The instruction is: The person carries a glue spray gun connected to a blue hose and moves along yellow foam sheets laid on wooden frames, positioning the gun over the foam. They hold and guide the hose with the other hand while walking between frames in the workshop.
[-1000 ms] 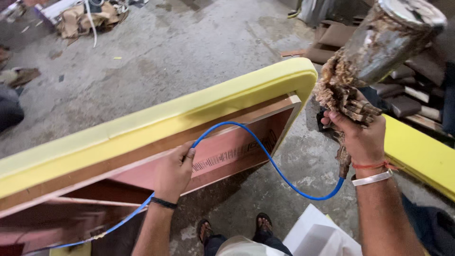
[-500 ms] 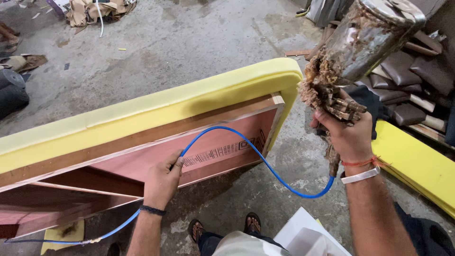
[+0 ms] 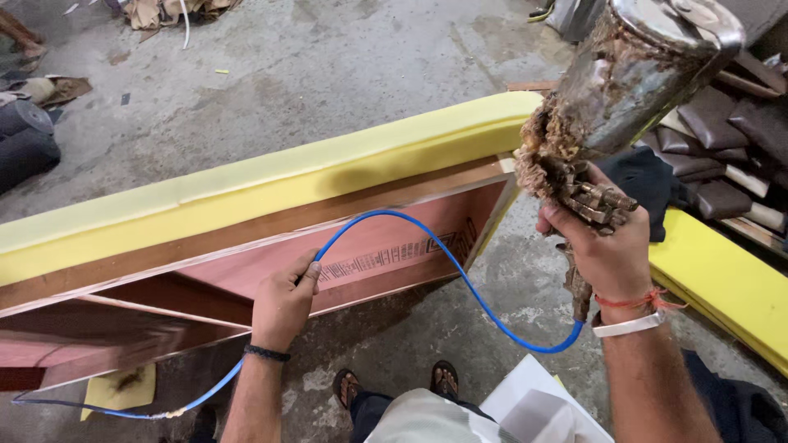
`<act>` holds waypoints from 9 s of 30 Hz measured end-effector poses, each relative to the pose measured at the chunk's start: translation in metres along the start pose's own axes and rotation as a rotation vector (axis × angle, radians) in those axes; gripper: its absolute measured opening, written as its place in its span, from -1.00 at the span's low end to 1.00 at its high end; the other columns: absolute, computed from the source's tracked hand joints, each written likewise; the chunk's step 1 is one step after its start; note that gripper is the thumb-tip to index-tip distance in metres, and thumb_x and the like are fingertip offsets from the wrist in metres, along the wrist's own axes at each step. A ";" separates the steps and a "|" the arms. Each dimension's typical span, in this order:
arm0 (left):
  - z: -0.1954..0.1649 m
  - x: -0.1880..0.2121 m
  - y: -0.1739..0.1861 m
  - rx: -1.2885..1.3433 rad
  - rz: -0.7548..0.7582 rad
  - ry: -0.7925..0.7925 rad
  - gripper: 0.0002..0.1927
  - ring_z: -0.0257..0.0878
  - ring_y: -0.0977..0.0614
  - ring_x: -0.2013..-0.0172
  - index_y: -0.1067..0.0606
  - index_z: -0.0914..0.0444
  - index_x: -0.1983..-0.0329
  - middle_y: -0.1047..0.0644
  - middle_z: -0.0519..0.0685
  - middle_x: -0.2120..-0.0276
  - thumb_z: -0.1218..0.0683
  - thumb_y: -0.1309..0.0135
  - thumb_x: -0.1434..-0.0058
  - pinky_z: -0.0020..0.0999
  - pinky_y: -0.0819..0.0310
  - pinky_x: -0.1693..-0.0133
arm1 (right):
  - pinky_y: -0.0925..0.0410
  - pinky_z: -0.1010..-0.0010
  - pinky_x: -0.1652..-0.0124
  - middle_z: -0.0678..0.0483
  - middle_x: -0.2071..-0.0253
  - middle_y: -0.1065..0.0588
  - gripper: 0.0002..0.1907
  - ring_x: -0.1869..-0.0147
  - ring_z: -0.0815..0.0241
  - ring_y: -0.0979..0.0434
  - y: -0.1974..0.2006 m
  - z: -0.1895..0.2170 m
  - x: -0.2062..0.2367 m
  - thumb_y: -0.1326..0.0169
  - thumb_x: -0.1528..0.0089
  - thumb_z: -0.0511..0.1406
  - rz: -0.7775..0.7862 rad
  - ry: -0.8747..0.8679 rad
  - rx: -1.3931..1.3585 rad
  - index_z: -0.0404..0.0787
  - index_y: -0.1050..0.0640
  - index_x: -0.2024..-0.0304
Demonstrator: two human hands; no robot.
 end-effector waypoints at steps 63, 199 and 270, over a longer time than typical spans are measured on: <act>0.054 0.009 0.067 -0.007 -0.020 0.104 -0.60 -0.26 -0.60 0.49 -0.58 0.07 -0.17 -0.61 0.05 0.56 -0.08 -0.09 -0.30 -0.29 -0.50 0.34 | -0.49 0.44 0.26 0.06 0.17 -0.61 -0.62 0.25 0.29 -0.61 -0.005 0.035 0.020 -0.19 -0.23 -0.48 -0.299 -0.002 0.124 -0.40 -0.57 -0.12; 0.211 0.070 0.300 0.062 -0.389 0.295 -0.67 -0.32 -0.61 0.51 -0.62 0.11 -0.08 -0.57 -0.05 0.57 -0.03 -0.13 -0.29 -0.38 -0.49 0.37 | -0.53 0.36 0.04 -0.07 0.08 -0.59 -0.65 0.09 0.16 -0.64 -0.365 0.023 0.049 -0.09 -0.30 -0.54 0.398 -0.111 -0.216 -0.47 -0.52 -0.16; 0.333 0.041 0.450 -0.188 -0.289 0.053 -0.69 0.07 -0.65 0.29 -0.62 -0.04 -0.02 -0.61 0.13 0.39 -0.10 -0.13 -0.23 -0.11 -0.51 0.27 | -0.51 0.43 0.23 0.02 0.18 -0.60 -0.68 0.24 0.26 -0.61 -0.559 0.076 0.165 -0.17 -0.28 -0.51 0.228 -0.013 -0.136 -0.42 -0.56 -0.10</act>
Point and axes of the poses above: each hand's wrist, its own x-axis away from the middle knuckle, its own y-axis out of the back of the hand, z = x × y, the point moved 7 cm from there along -x, towards the middle knuckle
